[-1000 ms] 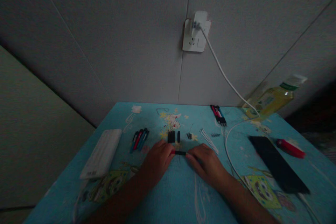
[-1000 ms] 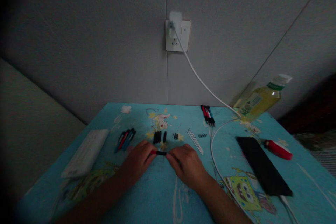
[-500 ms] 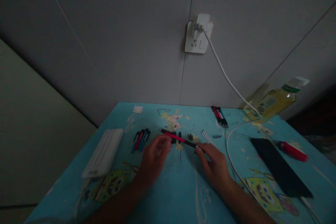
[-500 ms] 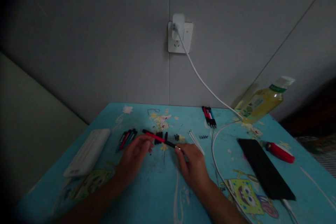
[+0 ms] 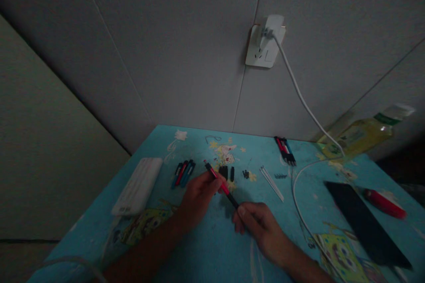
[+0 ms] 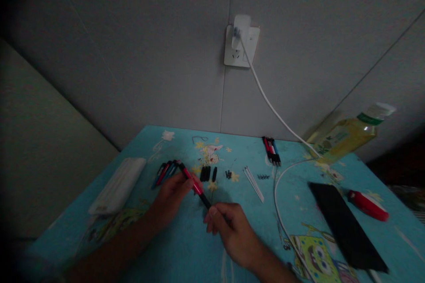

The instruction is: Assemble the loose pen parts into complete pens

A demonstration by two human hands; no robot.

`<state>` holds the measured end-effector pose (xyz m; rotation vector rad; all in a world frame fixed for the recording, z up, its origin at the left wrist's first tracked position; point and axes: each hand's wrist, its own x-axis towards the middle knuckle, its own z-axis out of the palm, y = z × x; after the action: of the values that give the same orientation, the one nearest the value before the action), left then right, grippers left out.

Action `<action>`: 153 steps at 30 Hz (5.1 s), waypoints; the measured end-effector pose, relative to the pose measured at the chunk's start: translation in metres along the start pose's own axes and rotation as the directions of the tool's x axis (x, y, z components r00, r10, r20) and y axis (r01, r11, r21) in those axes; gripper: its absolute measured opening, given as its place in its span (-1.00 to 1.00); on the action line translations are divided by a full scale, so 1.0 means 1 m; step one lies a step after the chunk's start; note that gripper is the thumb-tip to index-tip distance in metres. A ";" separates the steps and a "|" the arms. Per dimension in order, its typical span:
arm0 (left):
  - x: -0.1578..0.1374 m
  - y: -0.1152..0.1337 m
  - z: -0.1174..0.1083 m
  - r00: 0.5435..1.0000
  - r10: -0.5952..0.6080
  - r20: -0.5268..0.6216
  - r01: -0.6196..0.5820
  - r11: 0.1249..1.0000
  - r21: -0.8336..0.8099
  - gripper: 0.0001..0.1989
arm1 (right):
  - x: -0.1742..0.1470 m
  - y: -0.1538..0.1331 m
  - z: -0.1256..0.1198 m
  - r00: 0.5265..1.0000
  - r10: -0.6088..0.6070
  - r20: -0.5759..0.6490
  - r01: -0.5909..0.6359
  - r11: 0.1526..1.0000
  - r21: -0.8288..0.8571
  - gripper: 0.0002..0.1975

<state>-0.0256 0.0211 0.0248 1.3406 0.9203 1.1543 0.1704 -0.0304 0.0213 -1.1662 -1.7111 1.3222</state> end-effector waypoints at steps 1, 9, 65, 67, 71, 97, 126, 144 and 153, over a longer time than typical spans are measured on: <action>0.000 0.001 0.000 0.999 -0.001 0.041 0.002 1.000 -0.025 -0.76 | -0.001 0.000 0.002 0.996 0.041 0.082 -0.049 0.995 0.092 -0.54; -0.001 0.004 0.003 0.991 -0.079 0.108 0.092 0.988 -0.122 -0.54 | -0.002 -0.004 0.008 0.975 0.011 0.223 -0.072 0.962 0.264 -0.47; -0.003 0.006 0.009 0.997 -0.040 0.069 0.052 0.983 -0.178 -0.23 | 0.001 -0.008 0.001 0.988 -0.153 -0.003 0.142 0.928 -0.344 -0.86; -0.003 0.006 0.010 0.998 -0.024 0.064 0.036 0.979 -0.201 -0.16 | 0.001 -0.007 0.002 0.989 -0.149 -0.009 0.136 0.928 -0.348 -0.86; -0.004 0.002 0.011 0.996 0.001 0.089 0.020 0.971 -0.239 -0.13 | 0.001 -0.004 0.002 0.990 -0.141 -0.026 0.122 0.924 -0.362 -0.87; -0.003 0.003 0.002 0.989 -0.066 0.129 0.076 0.994 -0.074 -0.81 | 0.000 -0.005 0.001 0.997 -0.043 -0.067 0.027 0.976 -0.215 -0.58; -0.007 0.007 0.007 0.957 -0.083 0.278 0.127 0.981 -0.146 -0.37 | -0.004 -0.006 0.004 0.970 -0.138 0.203 0.194 0.938 -0.289 -0.68; 0.000 -0.007 0.005 0.995 -0.022 0.096 0.015 0.998 0.066 -0.54 | 0.021 -0.007 -0.052 0.891 -0.242 -0.384 0.008 0.854 -0.520 -0.66; -0.005 -0.008 0.006 0.989 -0.037 0.146 0.010 0.984 0.177 -0.76 | 0.053 0.021 -0.146 0.785 -0.063 -0.616 -0.563 0.342 -0.753 -0.65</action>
<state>-0.0201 0.0162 0.0162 1.5331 0.9432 0.9576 0.2867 0.0742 0.0380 -2.2814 -1.8001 -0.1294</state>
